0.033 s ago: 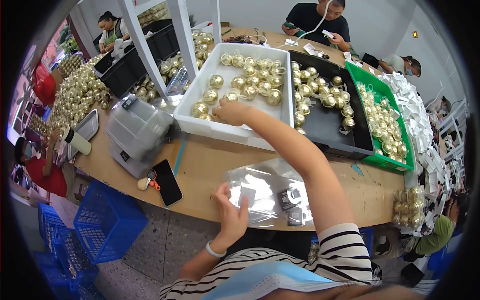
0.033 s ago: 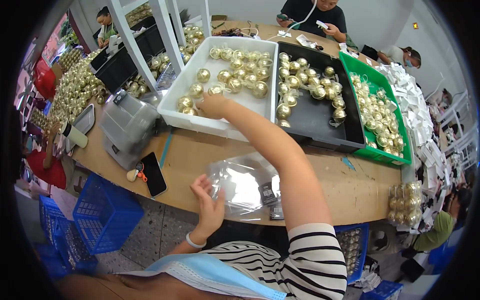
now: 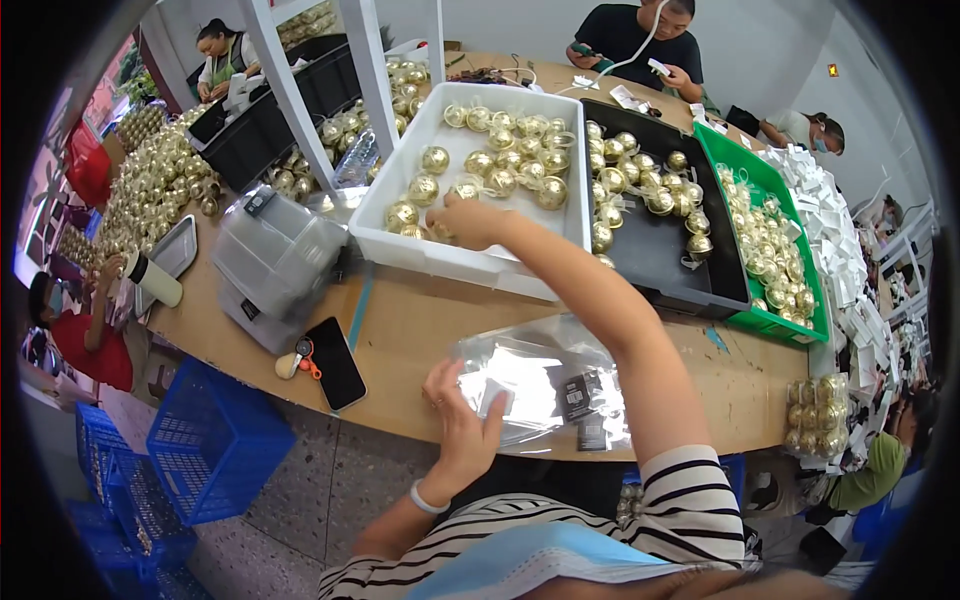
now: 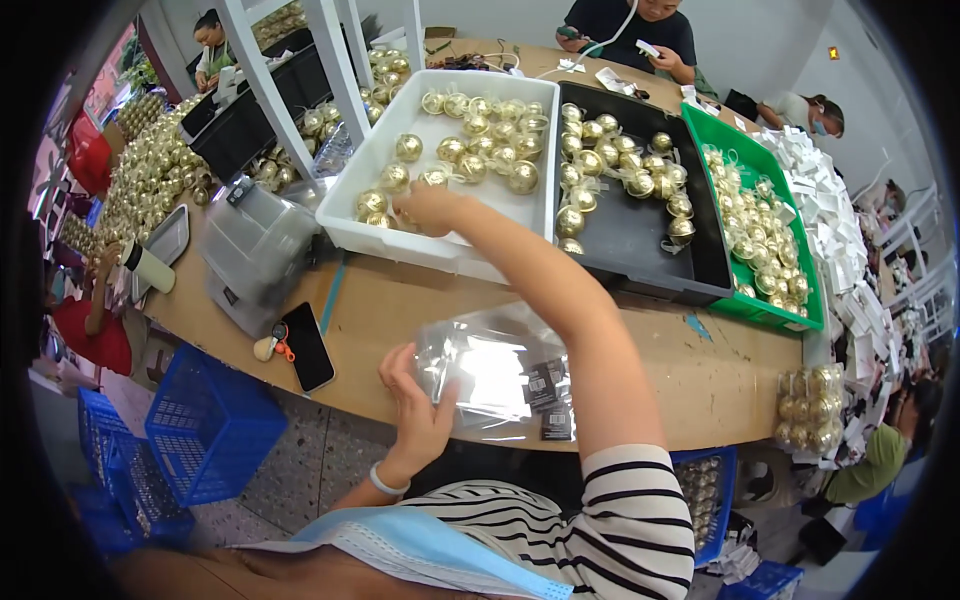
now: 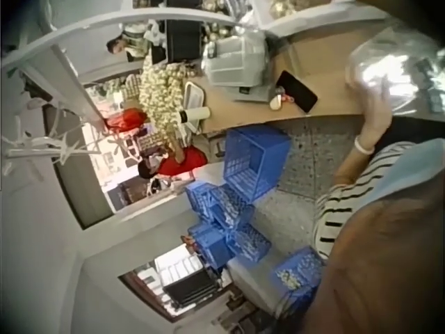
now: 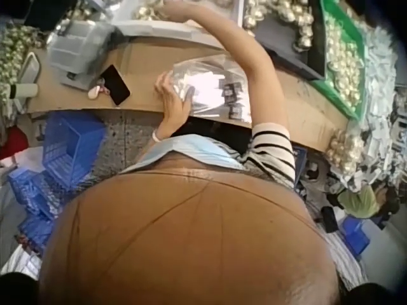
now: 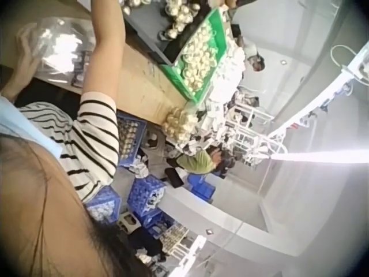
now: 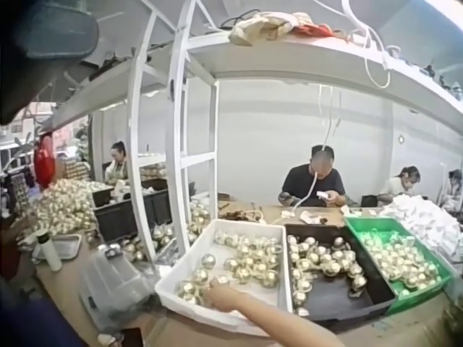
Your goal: Packaging gold ornaments into plastic bags and sealing them.
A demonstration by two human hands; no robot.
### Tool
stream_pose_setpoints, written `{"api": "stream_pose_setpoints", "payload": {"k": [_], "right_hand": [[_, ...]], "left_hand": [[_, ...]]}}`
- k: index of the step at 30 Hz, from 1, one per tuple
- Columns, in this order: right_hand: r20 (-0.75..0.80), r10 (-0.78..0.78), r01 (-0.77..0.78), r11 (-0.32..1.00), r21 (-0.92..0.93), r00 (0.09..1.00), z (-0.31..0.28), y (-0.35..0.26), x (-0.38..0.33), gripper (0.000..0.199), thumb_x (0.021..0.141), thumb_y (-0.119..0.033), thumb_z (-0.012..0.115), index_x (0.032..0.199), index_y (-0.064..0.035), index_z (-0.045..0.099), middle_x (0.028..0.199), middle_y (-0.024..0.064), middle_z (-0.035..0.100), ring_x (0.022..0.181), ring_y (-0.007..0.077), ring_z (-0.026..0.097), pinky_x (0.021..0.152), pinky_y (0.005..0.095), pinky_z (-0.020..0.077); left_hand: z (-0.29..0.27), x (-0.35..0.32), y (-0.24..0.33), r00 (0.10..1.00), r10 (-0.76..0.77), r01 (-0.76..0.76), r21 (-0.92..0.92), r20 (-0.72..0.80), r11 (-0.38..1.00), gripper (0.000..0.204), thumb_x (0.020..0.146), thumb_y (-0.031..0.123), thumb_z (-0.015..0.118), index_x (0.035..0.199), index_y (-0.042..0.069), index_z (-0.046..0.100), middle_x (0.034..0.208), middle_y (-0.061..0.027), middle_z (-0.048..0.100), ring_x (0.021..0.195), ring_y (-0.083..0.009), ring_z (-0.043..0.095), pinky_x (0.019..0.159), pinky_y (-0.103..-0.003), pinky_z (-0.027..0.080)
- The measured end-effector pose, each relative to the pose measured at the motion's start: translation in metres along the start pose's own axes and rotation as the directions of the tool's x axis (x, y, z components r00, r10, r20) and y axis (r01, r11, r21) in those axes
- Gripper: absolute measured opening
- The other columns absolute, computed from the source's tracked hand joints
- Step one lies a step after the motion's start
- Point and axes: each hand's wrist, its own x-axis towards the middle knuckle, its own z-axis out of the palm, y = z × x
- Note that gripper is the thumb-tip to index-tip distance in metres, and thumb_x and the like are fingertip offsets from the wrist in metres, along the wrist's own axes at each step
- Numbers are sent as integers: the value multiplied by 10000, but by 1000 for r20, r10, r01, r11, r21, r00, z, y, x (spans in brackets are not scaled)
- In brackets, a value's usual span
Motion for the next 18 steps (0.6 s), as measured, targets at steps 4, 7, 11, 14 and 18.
{"api": "stream_pose_setpoints", "payload": {"k": [4,7,11,14,18], "right_hand": [[-194,143,85,548,832,970,-45,-9,-97,598,955,-195,706,1480,-155,422,1282,123,582,1054,195,644,902,350,521],[-341,146,325,125,938,929,-29,-31,-163,686,951,-79,708,1525,-53,333,1352,113,575,1067,175,640,887,322,527],[-275,305,312,-81,947,912,-18,-52,-238,748,920,-42,718,1545,-36,309,1403,147,550,1046,186,639,835,308,528],[-235,447,405,-335,851,863,4,-61,-290,799,856,-62,782,1525,-40,344,1383,149,561,976,177,639,784,275,513],[-595,667,-82,694,716,448,49,-72,-355,651,707,-108,927,1228,-31,545,1151,99,576,979,219,611,816,336,517]], "left_hand": [[-23,34,15,789,402,-549,241,465,800,776,799,356,816,1466,132,487,1580,-195,320,1457,-480,256,1142,-602,289],[-15,40,14,543,290,-712,249,788,656,798,781,335,809,1499,219,482,1622,-122,325,1453,-466,278,1092,-589,362],[-1,32,14,596,300,-710,314,745,630,760,792,272,806,1485,204,501,1617,-129,341,1430,-439,316,1039,-569,396],[10,26,18,655,281,-644,324,701,693,722,789,246,812,1456,192,541,1604,-133,363,1426,-434,320,1058,-568,384],[13,22,26,696,249,-608,368,673,704,697,836,244,776,1480,159,524,1599,-152,373,1437,-437,303,1062,-547,346]]}}
